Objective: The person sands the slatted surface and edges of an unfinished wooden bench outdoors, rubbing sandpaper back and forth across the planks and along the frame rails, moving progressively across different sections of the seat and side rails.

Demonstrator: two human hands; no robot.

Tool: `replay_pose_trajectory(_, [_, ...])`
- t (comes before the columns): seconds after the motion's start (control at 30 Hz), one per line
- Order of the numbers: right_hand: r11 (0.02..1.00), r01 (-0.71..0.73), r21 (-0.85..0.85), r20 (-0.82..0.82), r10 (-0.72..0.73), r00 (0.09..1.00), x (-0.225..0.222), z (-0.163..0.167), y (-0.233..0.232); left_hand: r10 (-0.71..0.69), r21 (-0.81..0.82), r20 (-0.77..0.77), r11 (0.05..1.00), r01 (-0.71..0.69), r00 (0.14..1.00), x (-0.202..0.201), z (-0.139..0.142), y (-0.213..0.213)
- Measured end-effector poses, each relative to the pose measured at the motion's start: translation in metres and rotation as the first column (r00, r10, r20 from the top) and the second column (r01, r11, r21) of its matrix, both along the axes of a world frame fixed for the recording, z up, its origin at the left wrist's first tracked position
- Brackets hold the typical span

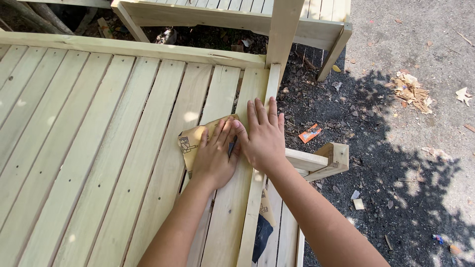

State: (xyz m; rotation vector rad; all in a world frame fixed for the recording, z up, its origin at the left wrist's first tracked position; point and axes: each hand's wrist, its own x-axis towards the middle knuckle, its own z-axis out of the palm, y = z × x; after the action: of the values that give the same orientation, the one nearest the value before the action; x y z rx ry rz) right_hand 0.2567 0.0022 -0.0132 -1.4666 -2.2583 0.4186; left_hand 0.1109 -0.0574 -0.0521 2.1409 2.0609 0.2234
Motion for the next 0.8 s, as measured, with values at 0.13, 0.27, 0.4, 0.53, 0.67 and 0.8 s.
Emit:
replay_pose_trajectory(0.13, [1.0,-0.004,0.022,0.018,0.004,1.0,-0.001,-0.004,-0.002,-0.003,0.08,-0.074,0.997,0.009,0.997,-0.009,-0.004,0.05])
replay_pose_trajectory(0.27, [1.0,0.007,0.028,0.034,-0.008,0.999,0.0,-0.006,-0.002,0.064,0.104,-0.1,0.993,-0.053,0.993,-0.007,0.006,0.132])
replay_pose_trajectory(0.4, [1.0,0.01,0.028,0.051,-0.011,0.999,0.0,-0.005,-0.001,0.037,0.146,-0.083,0.989,-0.025,0.996,-0.002,0.009,0.12])
replay_pose_trajectory(0.53, [1.0,-0.001,0.008,0.033,0.0,0.999,0.001,-0.002,0.001,-0.008,0.055,0.012,0.998,0.007,1.0,-0.007,0.003,0.017])
replay_pose_trajectory(0.67, [1.0,0.002,0.019,0.04,-0.003,0.999,-0.001,-0.002,0.0,0.033,-0.052,0.008,0.998,-0.032,0.999,-0.011,0.012,-0.014])
replay_pose_trajectory(0.8, [1.0,0.009,0.018,0.069,-0.01,0.998,-0.001,-0.004,-0.001,0.084,0.041,-0.067,0.996,-0.081,0.994,-0.016,0.022,0.065])
